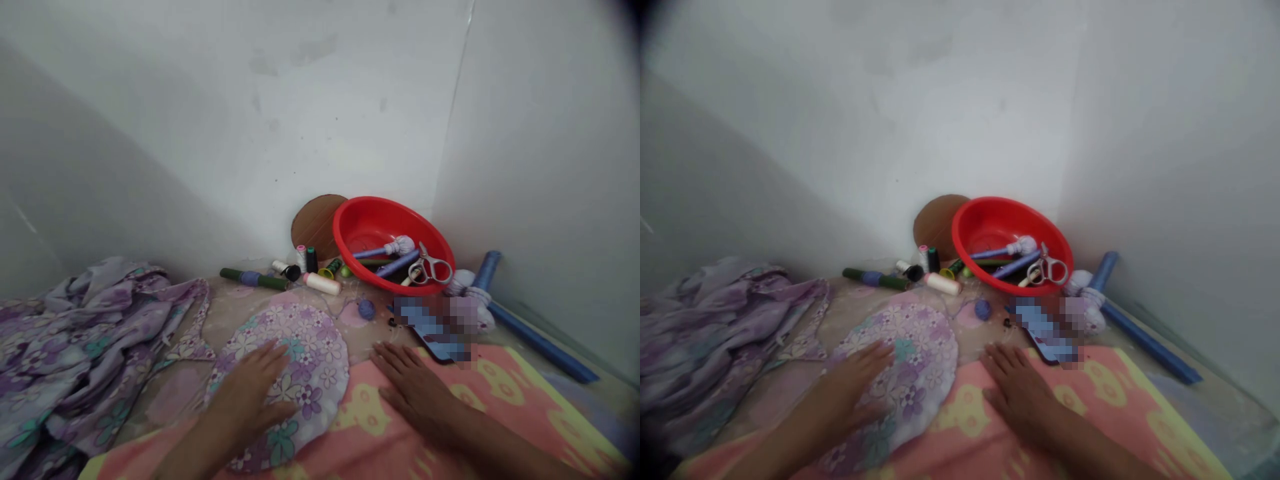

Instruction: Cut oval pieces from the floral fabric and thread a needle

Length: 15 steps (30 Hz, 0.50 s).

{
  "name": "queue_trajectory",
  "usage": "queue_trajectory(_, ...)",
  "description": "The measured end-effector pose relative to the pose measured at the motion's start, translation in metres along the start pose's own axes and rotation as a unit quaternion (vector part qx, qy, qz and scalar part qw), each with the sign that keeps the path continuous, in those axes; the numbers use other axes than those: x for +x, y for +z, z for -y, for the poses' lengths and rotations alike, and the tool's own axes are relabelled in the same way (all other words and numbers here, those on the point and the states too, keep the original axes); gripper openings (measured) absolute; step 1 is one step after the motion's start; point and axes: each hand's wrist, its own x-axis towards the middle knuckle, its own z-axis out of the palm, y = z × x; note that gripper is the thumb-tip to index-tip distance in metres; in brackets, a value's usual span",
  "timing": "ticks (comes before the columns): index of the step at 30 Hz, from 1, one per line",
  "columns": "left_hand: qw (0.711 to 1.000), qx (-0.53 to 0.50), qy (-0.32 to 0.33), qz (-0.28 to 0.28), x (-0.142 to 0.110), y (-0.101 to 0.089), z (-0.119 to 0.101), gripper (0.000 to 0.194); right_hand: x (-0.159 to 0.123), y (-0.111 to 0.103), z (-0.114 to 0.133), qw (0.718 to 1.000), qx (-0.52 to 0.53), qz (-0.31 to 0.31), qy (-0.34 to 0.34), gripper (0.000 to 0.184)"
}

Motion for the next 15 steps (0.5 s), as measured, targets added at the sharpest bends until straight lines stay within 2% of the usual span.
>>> queue_trajectory(2,0.997,-0.038,0.029,0.055,0.024,0.006,-0.021,0.064,0.0,0.0,0.001,1.0,0.001,0.007,0.005,0.051)
queue_trajectory(5,0.992,-0.072,0.012,0.107,0.051,0.022,-0.037,0.071,0.001,0.0,0.001,1.0,0.003,0.01,0.007,0.052)
queue_trajectory(8,0.989,-0.091,-0.022,0.111,0.063,0.042,-0.042,0.076,0.002,-0.003,0.002,1.0,0.002,0.013,0.012,0.053)
queue_trajectory(11,0.989,-0.099,-0.033,0.104,0.064,0.061,-0.044,0.083,0.008,-0.009,0.005,1.0,0.014,0.012,0.011,0.049)
queue_trajectory(15,0.991,-0.095,-0.029,0.089,0.059,0.073,-0.047,0.082,0.03,-0.015,0.003,0.995,0.071,-0.055,0.036,0.04)
